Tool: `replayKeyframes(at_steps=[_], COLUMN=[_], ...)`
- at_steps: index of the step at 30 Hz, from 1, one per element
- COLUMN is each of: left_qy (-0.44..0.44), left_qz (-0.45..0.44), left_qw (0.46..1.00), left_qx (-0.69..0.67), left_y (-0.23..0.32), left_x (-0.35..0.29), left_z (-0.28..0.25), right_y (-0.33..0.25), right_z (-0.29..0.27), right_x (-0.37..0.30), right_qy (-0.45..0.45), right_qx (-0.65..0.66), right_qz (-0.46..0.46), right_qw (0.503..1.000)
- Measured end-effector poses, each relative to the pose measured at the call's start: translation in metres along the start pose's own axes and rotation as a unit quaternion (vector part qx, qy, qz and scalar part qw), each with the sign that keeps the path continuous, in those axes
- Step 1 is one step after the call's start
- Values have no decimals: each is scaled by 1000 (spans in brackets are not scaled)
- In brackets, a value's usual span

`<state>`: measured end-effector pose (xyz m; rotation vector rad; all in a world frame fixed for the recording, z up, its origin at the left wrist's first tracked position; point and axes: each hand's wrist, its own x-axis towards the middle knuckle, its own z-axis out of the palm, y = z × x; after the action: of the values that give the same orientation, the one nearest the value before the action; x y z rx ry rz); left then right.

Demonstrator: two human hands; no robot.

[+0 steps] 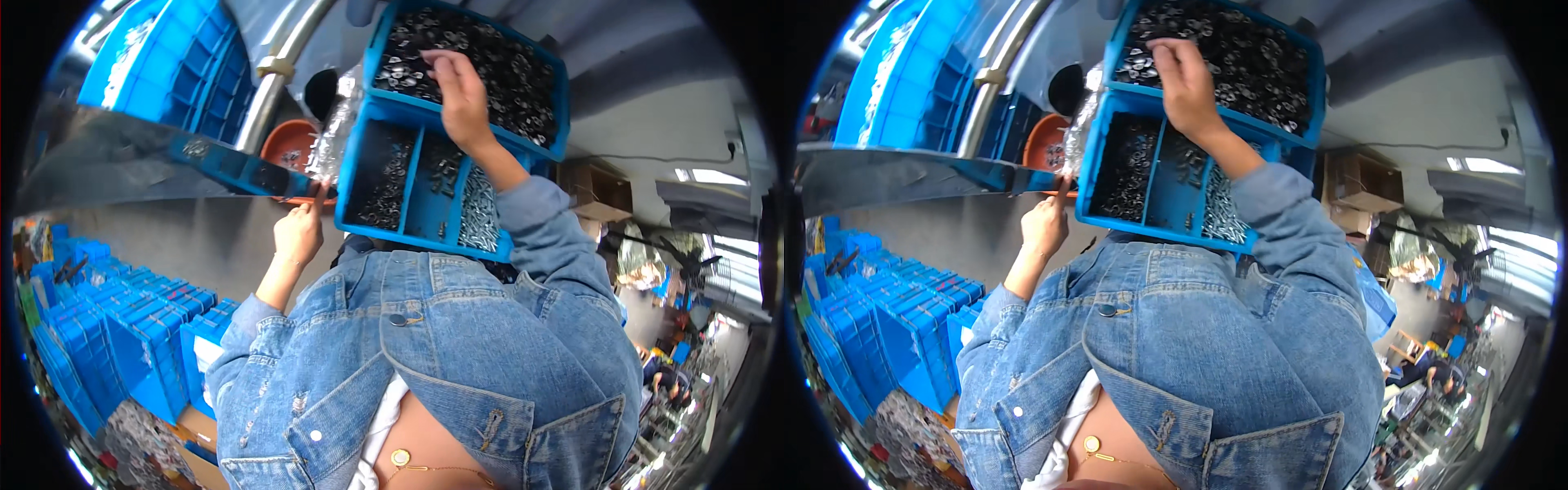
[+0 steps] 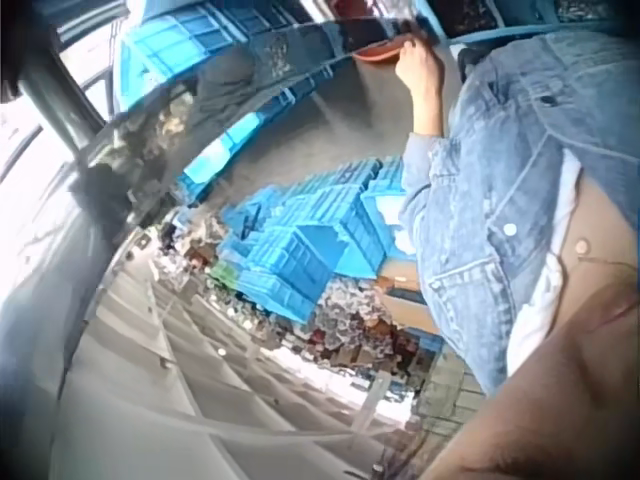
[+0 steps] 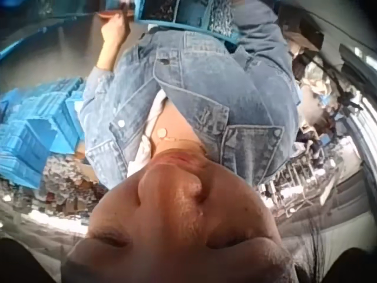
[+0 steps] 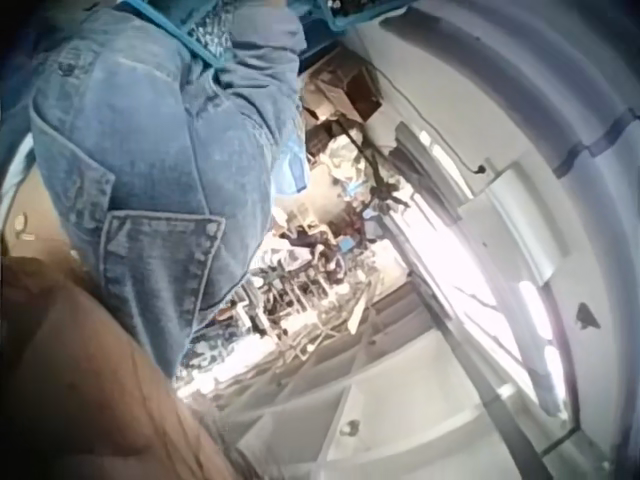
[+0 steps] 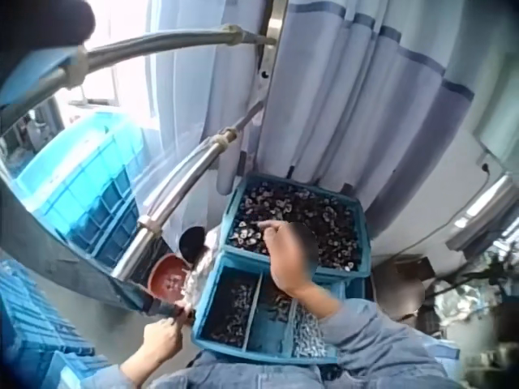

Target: Sort various small hardware components like nuts and bolts into different compartments within storage bins.

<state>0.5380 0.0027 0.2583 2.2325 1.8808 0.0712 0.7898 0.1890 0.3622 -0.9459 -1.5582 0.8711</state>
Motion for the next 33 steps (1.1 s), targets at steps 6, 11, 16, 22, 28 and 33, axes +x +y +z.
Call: replayKeyframes(at_steps=[6, 11, 16, 22, 28, 33], left_qy=[241, 183, 10, -25, -14, 14], left_qz=[155, 285, 224, 220, 181, 114], left_qw=[927, 916, 965, 972, 980, 969], left_qx=[-240, -213, 137, 77, -76, -218], left_y=[19, 80, 95, 86, 79, 77], left_x=[5, 56, 105, 104, 95, 72], left_z=[-23, -56, 3, 1, -14, -31], right_y=[-15, -9, 7, 6, 51, 64], right_z=[-98, -116, -113, -90, -19, -14], right_x=[-98, -166, -194, -166, -112, -108], right_qy=[27, -82, -145, -176, -337, -346], right_qx=[-202, -292, -429, -362, -419, -432], right_qz=[117, 170, 56, 68, 66, 123], right_qw=[972, 938, 890, 913, 841, 824])
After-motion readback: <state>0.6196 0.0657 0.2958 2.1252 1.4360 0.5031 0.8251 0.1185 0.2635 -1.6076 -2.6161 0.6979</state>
